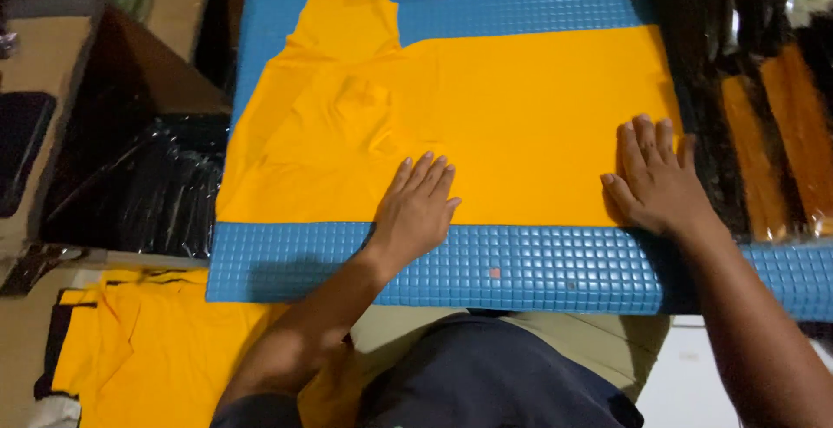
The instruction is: The person lays a yellow t-shirt flat on a blue textured table, smooths it, then folds the sleeves inward and folds the shirt in half lengthwise. They continue folding the shirt into a compact rectangle and place it on a stack of similar folded shirts.
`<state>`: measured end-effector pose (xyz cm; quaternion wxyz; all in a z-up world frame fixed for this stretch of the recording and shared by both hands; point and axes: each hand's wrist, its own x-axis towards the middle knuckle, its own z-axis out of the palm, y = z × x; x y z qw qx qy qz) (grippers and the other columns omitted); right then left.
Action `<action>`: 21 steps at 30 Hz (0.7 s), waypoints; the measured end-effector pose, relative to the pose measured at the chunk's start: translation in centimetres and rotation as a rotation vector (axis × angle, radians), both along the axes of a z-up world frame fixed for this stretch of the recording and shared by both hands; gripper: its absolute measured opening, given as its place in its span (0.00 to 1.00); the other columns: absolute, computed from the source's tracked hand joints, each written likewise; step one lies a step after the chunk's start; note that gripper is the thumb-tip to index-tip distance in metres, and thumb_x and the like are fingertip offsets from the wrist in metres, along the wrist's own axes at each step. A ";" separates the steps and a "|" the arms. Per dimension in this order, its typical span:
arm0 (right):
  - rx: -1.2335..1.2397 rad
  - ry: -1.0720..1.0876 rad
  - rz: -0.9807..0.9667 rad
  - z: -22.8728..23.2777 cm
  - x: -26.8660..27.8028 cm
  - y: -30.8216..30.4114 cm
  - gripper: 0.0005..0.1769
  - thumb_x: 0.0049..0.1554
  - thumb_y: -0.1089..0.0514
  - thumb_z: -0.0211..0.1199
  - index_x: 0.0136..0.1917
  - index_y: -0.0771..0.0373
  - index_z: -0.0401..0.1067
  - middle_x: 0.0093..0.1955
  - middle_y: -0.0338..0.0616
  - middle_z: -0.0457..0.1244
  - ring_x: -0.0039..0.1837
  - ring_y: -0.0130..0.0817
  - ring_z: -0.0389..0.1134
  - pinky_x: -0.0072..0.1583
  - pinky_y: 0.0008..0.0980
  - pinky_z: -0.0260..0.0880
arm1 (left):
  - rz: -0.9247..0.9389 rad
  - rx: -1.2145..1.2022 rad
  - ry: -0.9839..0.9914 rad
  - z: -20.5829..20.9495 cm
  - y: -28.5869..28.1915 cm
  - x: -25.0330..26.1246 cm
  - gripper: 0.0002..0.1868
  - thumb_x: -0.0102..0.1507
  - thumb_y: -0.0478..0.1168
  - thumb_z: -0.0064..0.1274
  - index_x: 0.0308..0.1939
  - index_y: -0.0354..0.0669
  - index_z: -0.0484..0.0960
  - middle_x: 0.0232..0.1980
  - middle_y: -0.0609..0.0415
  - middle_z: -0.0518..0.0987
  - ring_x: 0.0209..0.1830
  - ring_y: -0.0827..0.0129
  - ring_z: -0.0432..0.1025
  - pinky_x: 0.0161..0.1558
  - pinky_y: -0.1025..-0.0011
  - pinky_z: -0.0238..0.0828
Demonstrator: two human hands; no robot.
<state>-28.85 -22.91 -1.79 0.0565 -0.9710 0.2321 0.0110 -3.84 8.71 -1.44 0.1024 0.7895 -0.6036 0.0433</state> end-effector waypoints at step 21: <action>-0.095 -0.098 0.401 1.1 10.7 12.3 0.52 0.62 0.20 0.32 0.86 0.54 0.42 0.89 0.47 0.35 0.88 0.49 0.31 0.83 0.52 0.21 | 0.443 0.086 0.229 2.3 14.3 10.6 0.34 0.72 0.61 0.34 0.82 0.63 0.54 0.85 0.46 0.47 0.84 0.44 0.40 0.78 0.42 0.30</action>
